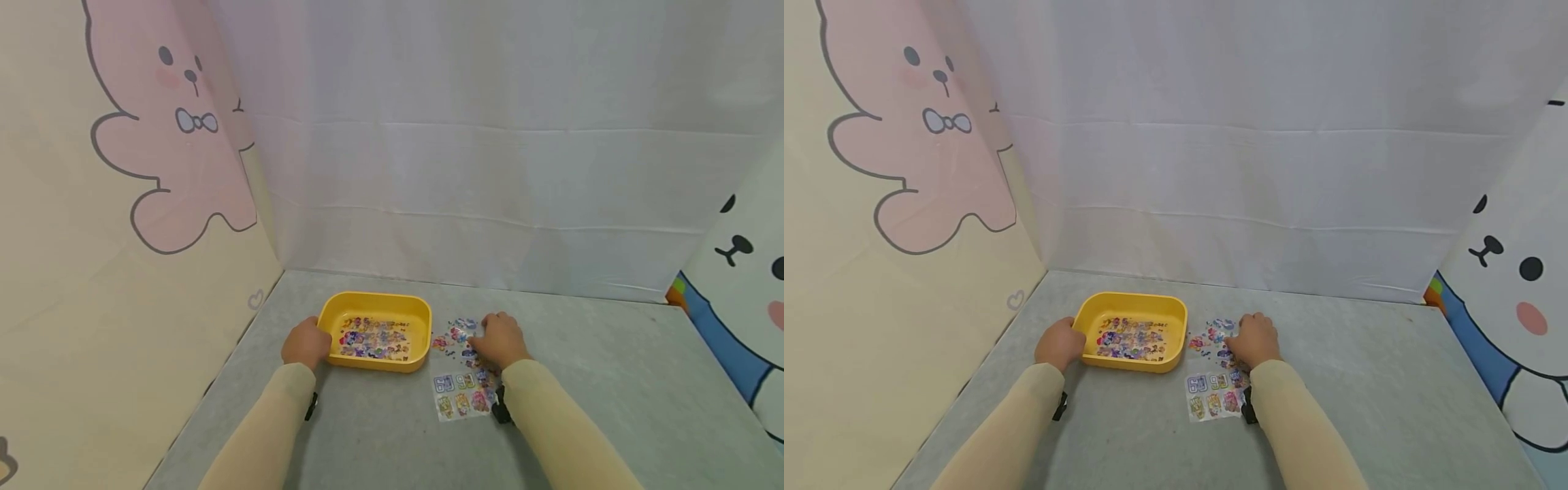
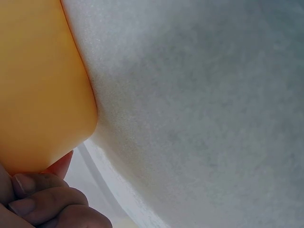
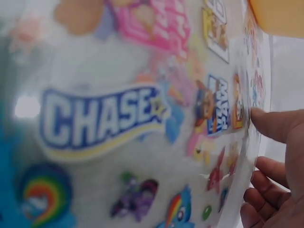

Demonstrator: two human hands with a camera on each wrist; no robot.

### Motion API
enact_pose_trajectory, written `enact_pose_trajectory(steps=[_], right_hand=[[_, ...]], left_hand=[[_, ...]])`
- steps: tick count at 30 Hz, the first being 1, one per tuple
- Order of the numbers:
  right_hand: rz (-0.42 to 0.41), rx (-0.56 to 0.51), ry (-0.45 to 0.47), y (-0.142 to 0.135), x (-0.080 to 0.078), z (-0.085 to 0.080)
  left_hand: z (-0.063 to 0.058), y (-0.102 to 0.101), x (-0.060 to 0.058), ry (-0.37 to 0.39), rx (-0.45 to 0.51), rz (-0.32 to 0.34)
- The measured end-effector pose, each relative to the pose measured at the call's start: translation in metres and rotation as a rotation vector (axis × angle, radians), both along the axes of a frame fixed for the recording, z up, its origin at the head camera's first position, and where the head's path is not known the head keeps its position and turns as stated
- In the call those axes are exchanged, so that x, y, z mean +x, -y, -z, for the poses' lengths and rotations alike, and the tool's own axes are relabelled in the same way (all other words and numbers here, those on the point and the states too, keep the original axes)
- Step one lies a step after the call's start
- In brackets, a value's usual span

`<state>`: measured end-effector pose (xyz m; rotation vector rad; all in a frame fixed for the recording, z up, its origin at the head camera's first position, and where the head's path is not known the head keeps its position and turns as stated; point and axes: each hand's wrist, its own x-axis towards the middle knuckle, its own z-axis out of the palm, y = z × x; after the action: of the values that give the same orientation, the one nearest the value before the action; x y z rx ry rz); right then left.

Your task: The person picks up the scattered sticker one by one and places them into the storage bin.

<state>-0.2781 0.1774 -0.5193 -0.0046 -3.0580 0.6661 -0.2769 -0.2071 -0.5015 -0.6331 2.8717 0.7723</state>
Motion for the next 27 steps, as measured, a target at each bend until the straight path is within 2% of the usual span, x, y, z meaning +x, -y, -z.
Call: enact_pose_trajectory(steps=[9, 17, 27], right_hand=[[0.068, -0.024, 0.083, 0.004, -0.004, -0.006], [0.066, -0.055, 0.067, 0.008, 0.001, -0.014], [0.085, -0.156, 0.071, 0.011, -0.004, -0.008]], left_hand=[[-0.002, -0.001, 0.001, 0.008, -0.005, -0.008], [-0.001, -0.001, 0.002, 0.005, 0.001, -0.011], [0.000, -0.001, 0.000, 0.009, 0.006, -0.018]])
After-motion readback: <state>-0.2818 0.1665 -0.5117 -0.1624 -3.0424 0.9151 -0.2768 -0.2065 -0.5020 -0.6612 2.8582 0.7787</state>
